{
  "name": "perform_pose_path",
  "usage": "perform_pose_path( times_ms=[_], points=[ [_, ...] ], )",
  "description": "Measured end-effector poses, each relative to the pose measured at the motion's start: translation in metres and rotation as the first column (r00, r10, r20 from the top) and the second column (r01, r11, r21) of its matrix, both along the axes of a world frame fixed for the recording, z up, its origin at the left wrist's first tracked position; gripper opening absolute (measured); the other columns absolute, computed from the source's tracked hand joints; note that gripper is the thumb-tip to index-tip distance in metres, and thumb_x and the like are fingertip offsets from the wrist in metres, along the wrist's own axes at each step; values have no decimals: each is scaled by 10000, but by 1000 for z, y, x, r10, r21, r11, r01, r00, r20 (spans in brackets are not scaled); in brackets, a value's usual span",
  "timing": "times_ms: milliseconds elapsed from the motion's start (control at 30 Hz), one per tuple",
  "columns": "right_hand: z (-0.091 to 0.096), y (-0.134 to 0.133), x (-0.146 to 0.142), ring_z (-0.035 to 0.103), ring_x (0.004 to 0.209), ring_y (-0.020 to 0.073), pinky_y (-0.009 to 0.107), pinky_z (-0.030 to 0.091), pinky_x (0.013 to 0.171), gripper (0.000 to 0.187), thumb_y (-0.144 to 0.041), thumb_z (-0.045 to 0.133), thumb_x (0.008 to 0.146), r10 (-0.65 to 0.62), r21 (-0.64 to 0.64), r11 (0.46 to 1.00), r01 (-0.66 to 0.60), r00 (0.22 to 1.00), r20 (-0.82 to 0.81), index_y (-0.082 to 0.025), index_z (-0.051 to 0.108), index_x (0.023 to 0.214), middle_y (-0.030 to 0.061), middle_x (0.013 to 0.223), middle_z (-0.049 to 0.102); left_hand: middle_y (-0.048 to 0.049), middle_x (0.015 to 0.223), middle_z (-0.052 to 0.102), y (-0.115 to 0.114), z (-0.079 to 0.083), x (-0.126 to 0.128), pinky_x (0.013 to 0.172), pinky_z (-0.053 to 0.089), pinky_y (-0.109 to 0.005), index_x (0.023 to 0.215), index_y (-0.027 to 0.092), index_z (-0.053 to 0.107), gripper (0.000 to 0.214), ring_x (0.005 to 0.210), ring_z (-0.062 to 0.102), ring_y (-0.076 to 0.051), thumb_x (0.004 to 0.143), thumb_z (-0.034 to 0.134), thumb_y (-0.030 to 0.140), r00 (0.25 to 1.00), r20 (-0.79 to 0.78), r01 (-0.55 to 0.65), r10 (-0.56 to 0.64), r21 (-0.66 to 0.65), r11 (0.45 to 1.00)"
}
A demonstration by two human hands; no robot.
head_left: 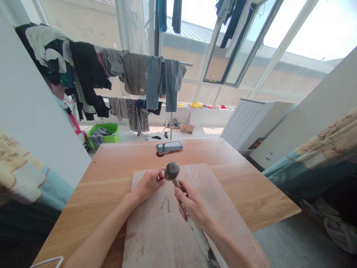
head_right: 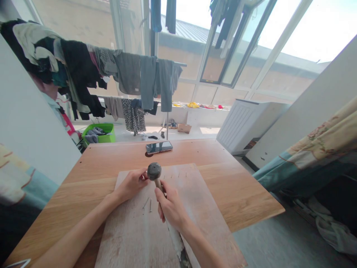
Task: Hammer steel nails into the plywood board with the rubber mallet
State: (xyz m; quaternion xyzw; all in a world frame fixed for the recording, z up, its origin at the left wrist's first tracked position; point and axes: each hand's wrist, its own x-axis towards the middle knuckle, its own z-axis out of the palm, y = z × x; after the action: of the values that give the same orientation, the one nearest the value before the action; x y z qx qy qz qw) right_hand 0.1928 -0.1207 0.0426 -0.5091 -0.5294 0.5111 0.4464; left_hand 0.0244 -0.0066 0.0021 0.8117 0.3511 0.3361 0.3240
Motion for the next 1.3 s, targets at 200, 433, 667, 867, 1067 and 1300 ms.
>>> perform_pose_path(
  times_ms=[200, 433, 667, 867, 1067, 1300],
  points=[
    [-8, -4, -4, 411, 264, 48, 144, 307, 266, 243, -454, 491, 951, -10, 2, 1000, 10, 1000, 26, -212, 502, 966, -141, 548, 397, 33, 698, 646, -1, 5, 0, 642, 438, -205, 896, 170, 654, 188, 635, 581, -114, 771, 570, 57, 1000, -23, -7, 7, 18, 1000],
    [-2, -3, -7, 426, 274, 41, 146, 320, 266, 263, -471, 517, 920, -13, -32, 999, 13, 1000, -18, -217, 483, 858, -127, 580, 413, 29, 695, 641, -2, 6, 0, 637, 435, -209, 909, 169, 674, 206, 637, 576, -120, 768, 568, 63, 1000, -29, -6, 6, 10, 1000],
    [-1, -22, 9, 388, 277, 12, 135, 267, 266, 329, -516, 546, 916, 16, -80, 997, -21, 998, -62, -212, 477, 809, -110, 622, 432, -27, 942, 724, -2, 3, -4, 756, 531, -267, 1091, 183, 635, 276, 777, 660, -151, 822, 603, 129, 998, -60, -19, 25, 93, 995],
    [-20, -57, 40, 383, 288, 38, 150, 300, 266, 510, -641, 553, 886, 7, -244, 970, 2, 999, 34, -187, 546, 1119, -113, 586, 430, -82, 1039, 713, -33, 24, -19, 890, 542, -332, 1115, 165, 615, 245, 987, 671, -201, 920, 508, 64, 920, -390, 287, -48, 584, 759],
    [-31, -64, 44, 409, 312, 69, 174, 355, 296, 628, -662, 523, 894, -3, -247, 969, 15, 999, 48, -159, 537, 1269, -98, 539, 462, -133, 1179, 718, -74, 29, -28, 919, 527, -316, 1159, 113, 644, 238, 1103, 662, -228, 976, 492, 116, 789, -614, 576, -36, 717, 393],
    [-32, -64, 43, 410, 318, 72, 178, 339, 292, 595, -643, 532, 899, -16, -238, 971, 31, 998, 62, -166, 549, 1254, -85, 549, 484, -91, 841, 713, -74, 30, -19, 675, 521, -300, 1070, 106, 657, 185, 758, 655, -192, 958, 510, 114, 742, -671, 627, -11, 687, 368]
  ],
)
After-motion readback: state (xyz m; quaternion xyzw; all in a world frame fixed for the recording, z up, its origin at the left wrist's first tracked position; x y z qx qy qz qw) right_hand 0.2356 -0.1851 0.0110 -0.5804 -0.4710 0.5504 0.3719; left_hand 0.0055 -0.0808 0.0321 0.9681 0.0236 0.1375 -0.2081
